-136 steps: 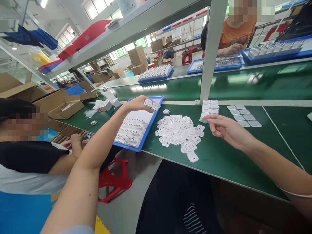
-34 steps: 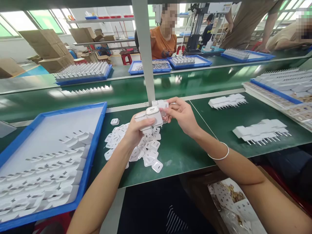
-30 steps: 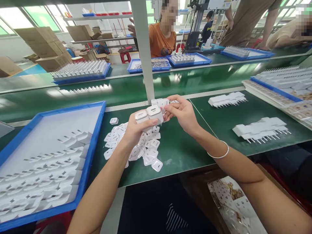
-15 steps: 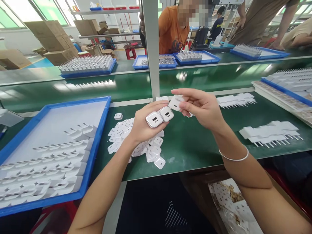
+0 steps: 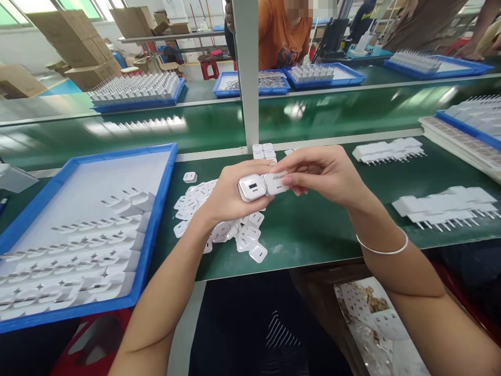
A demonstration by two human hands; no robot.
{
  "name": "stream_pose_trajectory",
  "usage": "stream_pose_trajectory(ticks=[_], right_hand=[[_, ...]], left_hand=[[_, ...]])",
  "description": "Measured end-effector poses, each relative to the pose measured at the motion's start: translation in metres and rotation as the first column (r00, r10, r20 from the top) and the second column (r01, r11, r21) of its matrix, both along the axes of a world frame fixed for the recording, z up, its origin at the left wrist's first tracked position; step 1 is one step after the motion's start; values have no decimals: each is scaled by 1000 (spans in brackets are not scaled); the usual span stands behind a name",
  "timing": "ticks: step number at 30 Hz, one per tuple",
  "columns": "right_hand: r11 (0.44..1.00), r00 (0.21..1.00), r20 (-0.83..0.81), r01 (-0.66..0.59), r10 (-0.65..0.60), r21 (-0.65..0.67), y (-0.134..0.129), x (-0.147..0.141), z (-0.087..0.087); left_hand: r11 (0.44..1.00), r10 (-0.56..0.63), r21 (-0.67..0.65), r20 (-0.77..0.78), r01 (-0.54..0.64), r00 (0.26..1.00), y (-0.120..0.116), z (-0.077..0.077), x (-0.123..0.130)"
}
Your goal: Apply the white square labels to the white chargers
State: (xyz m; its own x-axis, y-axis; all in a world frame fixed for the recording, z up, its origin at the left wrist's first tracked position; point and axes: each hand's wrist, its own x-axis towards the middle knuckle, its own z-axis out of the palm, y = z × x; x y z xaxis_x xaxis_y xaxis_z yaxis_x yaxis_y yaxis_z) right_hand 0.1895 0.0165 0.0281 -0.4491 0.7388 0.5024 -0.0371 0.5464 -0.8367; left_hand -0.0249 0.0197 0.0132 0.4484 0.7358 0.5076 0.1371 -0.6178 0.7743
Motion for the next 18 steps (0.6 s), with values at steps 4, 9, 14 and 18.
stream_pose_trajectory(ticks=[4,9,14,18], right_hand=[[1000,1000,15,-10,10,-10,0,0,0],[1000,999,25,-20,21,-22,0,0,1],[999,998,47,-35,36,-28,1,1,0],[999,997,74,-29,31,-25,1,1,0]], left_hand=[[999,-28,31,-30,29,999,0,1,1],[999,-34,-7,-46,34,998,-1,2,2],[998,-48,-29,-44,47,998,-2,3,3],[998,-60,25,-64,61,996,2,-1,1]])
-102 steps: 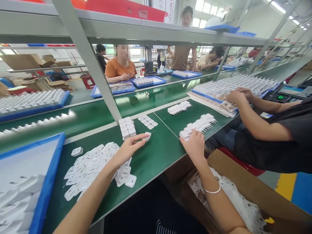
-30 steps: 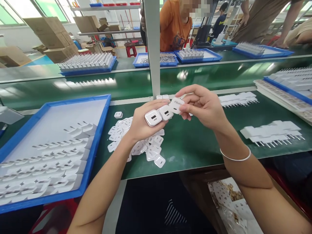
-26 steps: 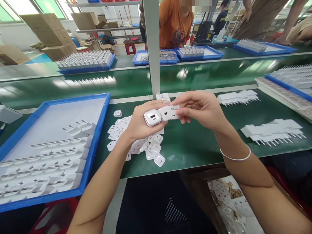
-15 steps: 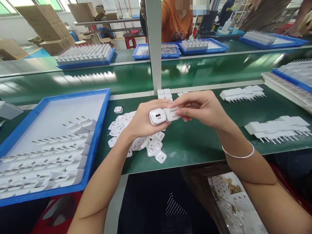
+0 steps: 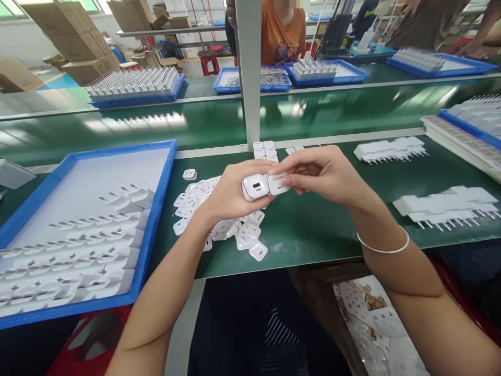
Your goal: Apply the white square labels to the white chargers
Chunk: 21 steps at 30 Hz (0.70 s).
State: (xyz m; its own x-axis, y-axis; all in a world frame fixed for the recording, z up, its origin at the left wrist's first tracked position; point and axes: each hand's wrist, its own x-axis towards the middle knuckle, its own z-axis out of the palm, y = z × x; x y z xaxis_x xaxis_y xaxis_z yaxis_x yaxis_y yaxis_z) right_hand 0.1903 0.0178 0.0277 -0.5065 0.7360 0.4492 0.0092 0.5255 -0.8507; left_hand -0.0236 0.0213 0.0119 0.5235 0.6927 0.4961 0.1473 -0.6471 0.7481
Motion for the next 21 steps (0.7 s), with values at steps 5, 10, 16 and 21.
stream_pose_trajectory(ticks=[5,10,16,21], right_hand=[[999,1000,28,-14,15,-36,0,1,3],[994,998,46,-29,34,-103,1,2,4],[983,997,71,-12,26,-182,3,1,-1],[970,995,102,37,-12,-241,3,0,-4]], left_hand=[[980,-13,200,-23,18,1000,8,-9,-3],[957,7,289,-67,12,998,9,-12,-4],[952,12,305,-111,23,994,9,-12,-3],[955,18,297,-117,18,993,9,-16,0]])
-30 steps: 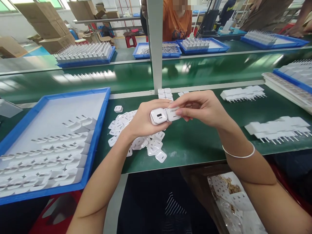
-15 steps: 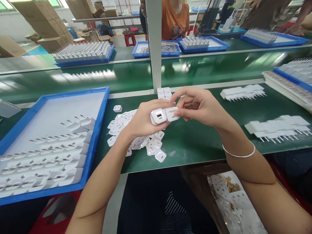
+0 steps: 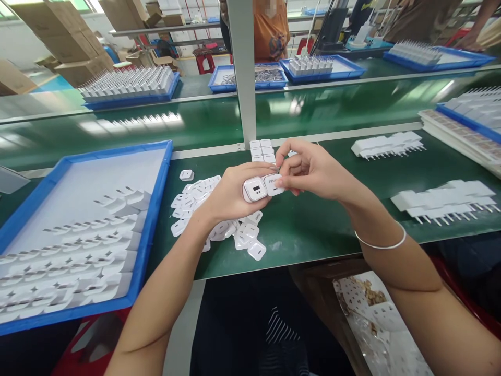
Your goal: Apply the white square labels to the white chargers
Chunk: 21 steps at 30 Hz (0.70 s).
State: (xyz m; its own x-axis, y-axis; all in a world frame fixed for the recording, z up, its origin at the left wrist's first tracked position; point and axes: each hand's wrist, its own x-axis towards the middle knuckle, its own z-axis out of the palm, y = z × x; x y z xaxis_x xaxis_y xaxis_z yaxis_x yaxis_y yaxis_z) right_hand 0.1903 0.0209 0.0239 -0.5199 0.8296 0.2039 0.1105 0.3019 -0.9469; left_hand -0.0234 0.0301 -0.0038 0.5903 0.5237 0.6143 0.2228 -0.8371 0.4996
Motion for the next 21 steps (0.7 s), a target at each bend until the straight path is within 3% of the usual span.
stream_pose_trajectory(ticks=[5,9,11,13,16,19,21], right_hand=[[995,997,33,77,-75,-61,5,1,-2],[997,992,-119,27,-36,-70,15,3,-5],[999,980,-198,18,-26,-41,19,4,-6],[1000,972,-237,7,-11,-18,22,3,-8],[1000,969,-245,-20,16,-14,22,-2,-13],[999,965,-258,48,-48,-6,21,-8,-17],[991,956,-266,135,-125,18,21,-10,-18]], left_hand=[[999,-4,-46,66,7,998,-1,-1,3],[983,-6,-177,227,48,974,-4,4,1],[931,-12,-342,329,131,944,-4,5,0],[816,-9,-517,435,258,900,-4,5,-1],[667,8,-622,555,409,832,-3,3,0],[632,-20,-640,551,437,835,-2,2,2],[682,-35,-627,487,378,872,-2,2,2]])
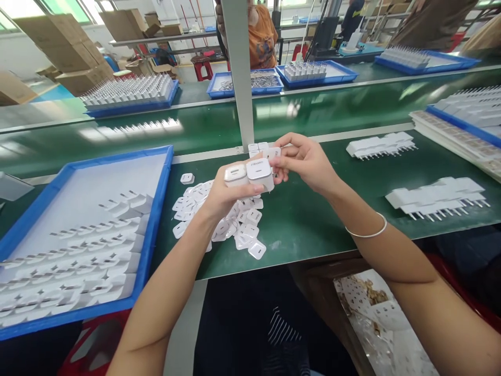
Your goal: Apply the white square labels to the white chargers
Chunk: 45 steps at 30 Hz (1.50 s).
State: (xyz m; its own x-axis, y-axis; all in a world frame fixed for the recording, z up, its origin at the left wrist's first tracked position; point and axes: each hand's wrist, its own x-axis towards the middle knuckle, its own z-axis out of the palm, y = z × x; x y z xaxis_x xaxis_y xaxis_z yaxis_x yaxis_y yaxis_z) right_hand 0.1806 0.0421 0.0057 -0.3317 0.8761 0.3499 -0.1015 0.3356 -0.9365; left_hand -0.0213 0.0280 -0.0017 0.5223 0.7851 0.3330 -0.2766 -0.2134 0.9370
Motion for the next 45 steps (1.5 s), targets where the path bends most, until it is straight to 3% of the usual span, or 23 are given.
stream_pose_trajectory(ticks=[2,4,6,8,13,16,23,29,45], right_hand=[[994,995,-1,95,-95,45,1,0,-1],[976,983,-4,185,-185,118,1,2,1],[952,971,-4,237,-240,196,-3,4,4],[949,974,30,212,-225,233,-9,6,9],[977,973,231,-66,18,204,-27,5,20],[965,952,300,-138,67,224,-30,4,18],[960,935,314,-226,166,163,-23,3,12],[956,926,308,-268,219,123,-21,4,14],[955,908,346,-283,235,94,-21,2,15]], left_hand=[[986,108,139,-102,-93,989,0,0,0],[931,247,321,-197,-176,949,2,-1,-1],[870,334,457,-271,-185,903,4,-3,-2],[856,345,497,-347,-141,872,5,-5,-3],[926,179,376,-513,32,839,4,-7,-1],[941,101,326,-527,90,844,1,-6,2],[941,86,317,-567,121,819,-2,-4,3],[937,46,314,-539,150,841,-1,-6,4],[927,48,339,-534,162,844,0,-10,5]])
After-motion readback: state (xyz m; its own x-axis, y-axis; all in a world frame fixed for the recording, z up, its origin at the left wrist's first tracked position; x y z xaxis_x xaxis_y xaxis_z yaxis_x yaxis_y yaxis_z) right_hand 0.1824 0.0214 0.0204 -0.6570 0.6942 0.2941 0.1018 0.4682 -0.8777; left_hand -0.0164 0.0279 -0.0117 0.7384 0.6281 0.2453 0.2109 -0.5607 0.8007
